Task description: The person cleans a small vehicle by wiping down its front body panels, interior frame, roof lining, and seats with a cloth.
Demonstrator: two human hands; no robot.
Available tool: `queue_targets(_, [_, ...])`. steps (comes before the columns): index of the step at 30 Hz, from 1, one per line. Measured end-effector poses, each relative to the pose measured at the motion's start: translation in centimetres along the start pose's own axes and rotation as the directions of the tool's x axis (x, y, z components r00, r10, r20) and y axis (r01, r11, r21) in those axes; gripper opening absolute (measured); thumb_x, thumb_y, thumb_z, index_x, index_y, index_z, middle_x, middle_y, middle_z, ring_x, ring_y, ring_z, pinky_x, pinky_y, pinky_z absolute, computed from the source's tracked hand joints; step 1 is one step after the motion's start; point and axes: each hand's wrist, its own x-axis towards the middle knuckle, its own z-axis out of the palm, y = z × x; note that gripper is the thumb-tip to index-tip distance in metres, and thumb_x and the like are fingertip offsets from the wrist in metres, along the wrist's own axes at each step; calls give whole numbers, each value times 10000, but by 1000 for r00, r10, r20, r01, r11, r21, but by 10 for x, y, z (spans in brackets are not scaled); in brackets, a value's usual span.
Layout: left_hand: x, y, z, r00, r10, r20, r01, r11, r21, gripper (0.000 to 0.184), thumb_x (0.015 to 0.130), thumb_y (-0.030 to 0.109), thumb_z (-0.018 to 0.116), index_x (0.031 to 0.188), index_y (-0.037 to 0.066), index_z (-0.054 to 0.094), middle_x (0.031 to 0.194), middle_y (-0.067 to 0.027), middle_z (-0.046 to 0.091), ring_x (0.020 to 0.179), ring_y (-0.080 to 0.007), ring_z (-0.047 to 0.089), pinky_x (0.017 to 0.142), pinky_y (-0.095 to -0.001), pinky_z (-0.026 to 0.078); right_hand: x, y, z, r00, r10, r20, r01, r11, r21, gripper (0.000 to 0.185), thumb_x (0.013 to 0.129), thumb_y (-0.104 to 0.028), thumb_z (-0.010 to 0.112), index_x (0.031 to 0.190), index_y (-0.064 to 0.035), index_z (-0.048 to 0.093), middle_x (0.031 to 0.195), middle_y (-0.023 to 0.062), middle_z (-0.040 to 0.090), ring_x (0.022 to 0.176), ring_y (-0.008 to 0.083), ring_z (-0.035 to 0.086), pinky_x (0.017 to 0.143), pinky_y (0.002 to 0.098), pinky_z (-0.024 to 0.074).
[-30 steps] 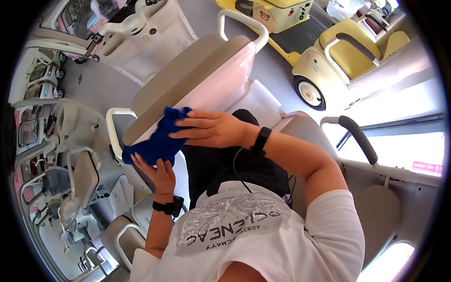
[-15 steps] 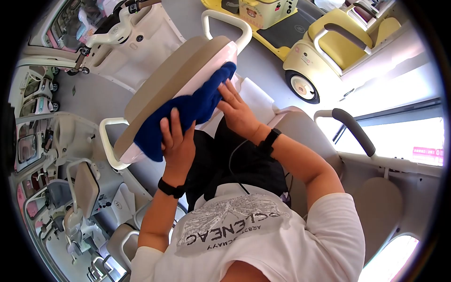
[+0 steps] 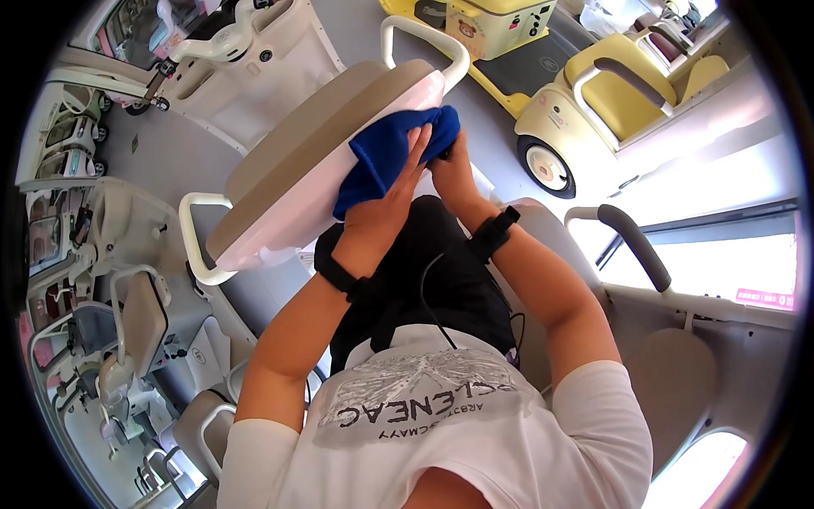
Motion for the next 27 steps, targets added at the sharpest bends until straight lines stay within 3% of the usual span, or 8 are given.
queue_targets(4, [-24, -10, -6, 996, -84, 27, 88, 983, -161, 555, 924, 191, 605, 1453, 227, 440, 1388, -2, 522, 1245, -249, 525, 1032, -381, 413, -22, 0, 14, 990, 115, 85, -125, 984, 129, 605, 819, 145, 573, 1351, -65, 377, 1239, 109, 535, 1192, 220, 521, 995, 354, 453])
queue_targets(7, [-45, -23, -14, 990, -107, 91, 121, 980, -155, 541, 918, 197, 620, 1431, 281, 470, 1372, -11, 531, 1242, -272, 521, 1026, -384, 415, -48, -19, 36, 879, 388, 277, -476, 756, 449, 670, 720, 200, 491, 1326, -82, 449, 1140, 95, 576, 1043, 262, 603, 858, 360, 515])
queue_targets(14, [-106, -52, -47, 987, -130, 92, 136, 989, -55, 515, 899, 223, 652, 1392, 293, 523, 1359, -16, 538, 1237, -269, 524, 1028, -397, 407, -76, 17, 69, 665, 567, 486, -719, 663, 210, 415, 798, 175, 504, 1174, 5, 547, 1200, 147, 592, 1121, 301, 594, 928, 399, 503])
queue_targets(21, [-147, -78, -79, 974, -182, 135, 197, 975, -101, 471, 843, 206, 718, 1299, 277, 624, 1292, -12, 597, 1152, -241, 585, 968, -370, 456, -106, 10, 122, 507, 608, 611, -857, 431, 282, 349, 777, 176, 493, 1074, 12, 572, 1148, 137, 584, 1092, 270, 590, 921, 385, 491])
queue_targets(23, [-154, -83, -87, 886, -403, 230, 457, 671, -584, 437, 776, 156, 770, 1200, 232, 696, 1198, -9, 652, 1067, -237, 629, 922, -360, 487, -113, 21, 134, 444, 597, 668, -894, 341, 289, 237, 779, 105, 584, 979, -19, 615, 1028, 122, 637, 992, 266, 633, 871, 355, 502])
queue_targets(24, [-161, -88, -90, 886, -402, 230, 456, 672, -583, 437, 776, 156, 770, 1200, 232, 696, 1198, -9, 652, 1067, -237, 629, 922, -360, 487, -117, 41, 140, 444, 596, 669, -894, 341, 290, 237, 779, 105, 584, 979, -19, 615, 1028, 122, 637, 992, 266, 633, 871, 355, 502])
queue_targets(26, [-181, -102, -95, 933, -333, 136, 360, 875, -325, 453, 708, 109, 806, 1145, 203, 728, 1138, -16, 681, 1001, -232, 652, 885, -334, 504, -128, 114, 149, 568, 176, 804, -384, 921, 70, 140, 779, 13, 671, 903, -51, 663, 941, 99, 684, 925, 305, 658, 822, 340, 522])
queue_targets(27, [-199, -109, -93, 896, -404, 186, 444, 811, -380, 320, 713, 148, 791, 1026, 205, 758, 1183, -12, 667, 1069, -230, 623, 925, -385, 481, -133, 131, 159, 589, -175, 789, 126, 984, 125, 99, 764, -61, 732, 854, -58, 691, 868, 101, 699, 884, 327, 669, 764, 345, 544])
